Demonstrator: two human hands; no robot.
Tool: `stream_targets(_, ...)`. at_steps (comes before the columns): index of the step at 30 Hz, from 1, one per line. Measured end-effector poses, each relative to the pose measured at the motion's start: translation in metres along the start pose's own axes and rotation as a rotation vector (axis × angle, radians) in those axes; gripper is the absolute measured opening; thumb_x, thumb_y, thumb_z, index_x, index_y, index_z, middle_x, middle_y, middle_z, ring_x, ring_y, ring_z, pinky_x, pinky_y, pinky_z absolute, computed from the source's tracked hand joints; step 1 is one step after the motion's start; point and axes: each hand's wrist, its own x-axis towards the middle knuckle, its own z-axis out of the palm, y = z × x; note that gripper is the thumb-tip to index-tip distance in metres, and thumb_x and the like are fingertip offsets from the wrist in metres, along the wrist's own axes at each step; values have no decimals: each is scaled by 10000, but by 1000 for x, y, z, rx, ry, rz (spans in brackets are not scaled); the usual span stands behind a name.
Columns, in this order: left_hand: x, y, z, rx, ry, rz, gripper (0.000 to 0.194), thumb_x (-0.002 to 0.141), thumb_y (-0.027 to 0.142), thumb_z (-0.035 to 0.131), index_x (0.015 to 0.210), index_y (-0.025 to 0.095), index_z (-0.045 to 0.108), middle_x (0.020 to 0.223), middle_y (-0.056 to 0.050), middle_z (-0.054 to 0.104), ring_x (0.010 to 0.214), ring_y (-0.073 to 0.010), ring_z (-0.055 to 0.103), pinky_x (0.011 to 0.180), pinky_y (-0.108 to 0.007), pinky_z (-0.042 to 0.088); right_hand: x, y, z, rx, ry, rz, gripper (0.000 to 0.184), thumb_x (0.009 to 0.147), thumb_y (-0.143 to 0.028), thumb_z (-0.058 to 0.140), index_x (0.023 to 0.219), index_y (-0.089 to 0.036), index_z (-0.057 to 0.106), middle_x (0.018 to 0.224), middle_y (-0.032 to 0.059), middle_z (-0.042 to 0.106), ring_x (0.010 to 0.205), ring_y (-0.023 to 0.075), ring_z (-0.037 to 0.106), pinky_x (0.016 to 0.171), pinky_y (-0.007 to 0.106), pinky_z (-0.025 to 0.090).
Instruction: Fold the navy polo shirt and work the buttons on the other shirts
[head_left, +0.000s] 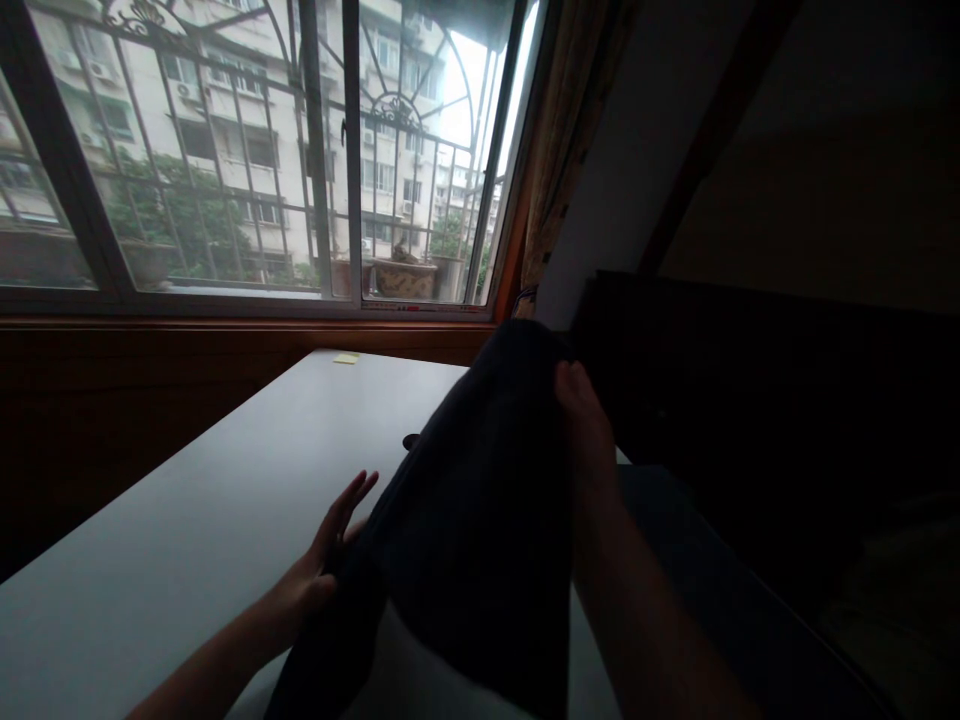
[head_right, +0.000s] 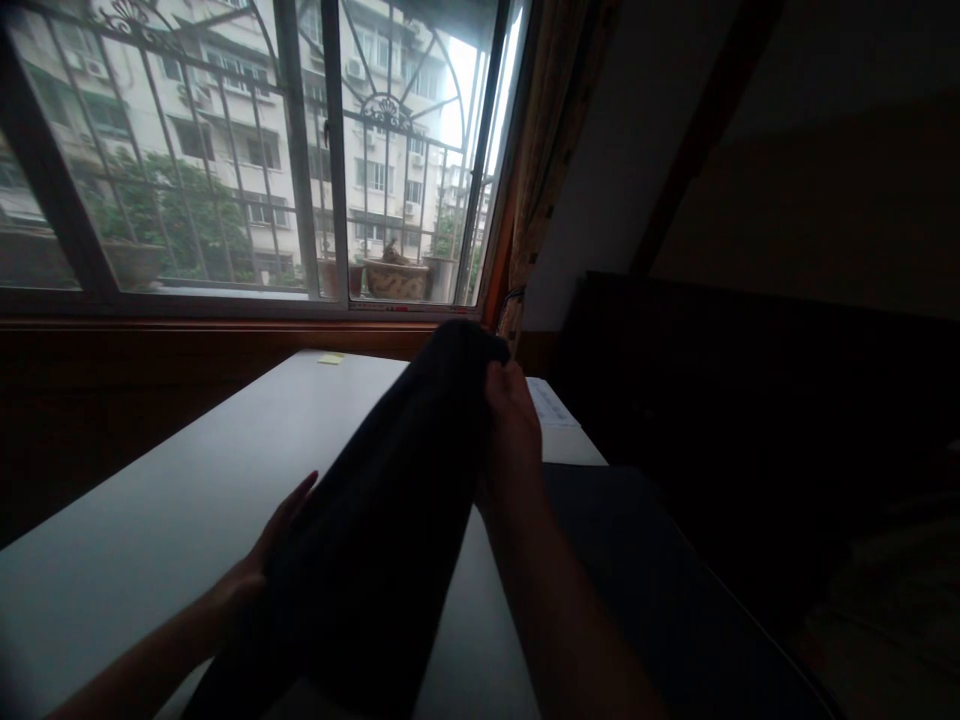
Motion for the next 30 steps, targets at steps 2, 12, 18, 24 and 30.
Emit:
stream_targets(2,0,10,8,-106,-4,-112,1126,714,601,800,1571,394,99,1633,-125,244,1425,-442,360,1132,-582,372,-1,20,-24,-15,86,82,359,770,-491,746,992,-226,653,871,-9,696,812,180,676,743,299,564)
stream_targets(12,4,-15,-4,499,45,194,501,954,180,529,1436,307,473,1549,-111,384,1465,-308,336,1215,-560,274,-45,83,-132,-70,174,541,566,656,-233,808,1200,-234,651,970,36,775,834,239,745,724,309,593)
stream_targets(18,9,-25,24,1372,-150,492,644,921,-5,430,1419,396,499,1568,-50,369,1514,-300,205,1165,-658,305,-58,89,-139,-67,120,543,727,686,-234,787,1374,-251,552,1215,58,726,1057,267,711,901,345,568)
stream_targets(24,19,-21,22,1266,-127,536,347,922,86,530,1155,300,674,1141,-16,726,1222,-223,613,1204,-555,300,-59,94,-139,-103,31,559,759,678,-247,795,1390,-237,534,1201,72,731,1047,285,713,932,388,550)
stream_targets(30,-1,-5,-21,536,714,26,138,796,299,601,828,190,681,700,-27,698,679,-236,682,619,-318,580,-48,78,-158,-68,-79,585,605,689,-313,798,1269,-252,638,1125,57,760,965,281,738,857,369,565)
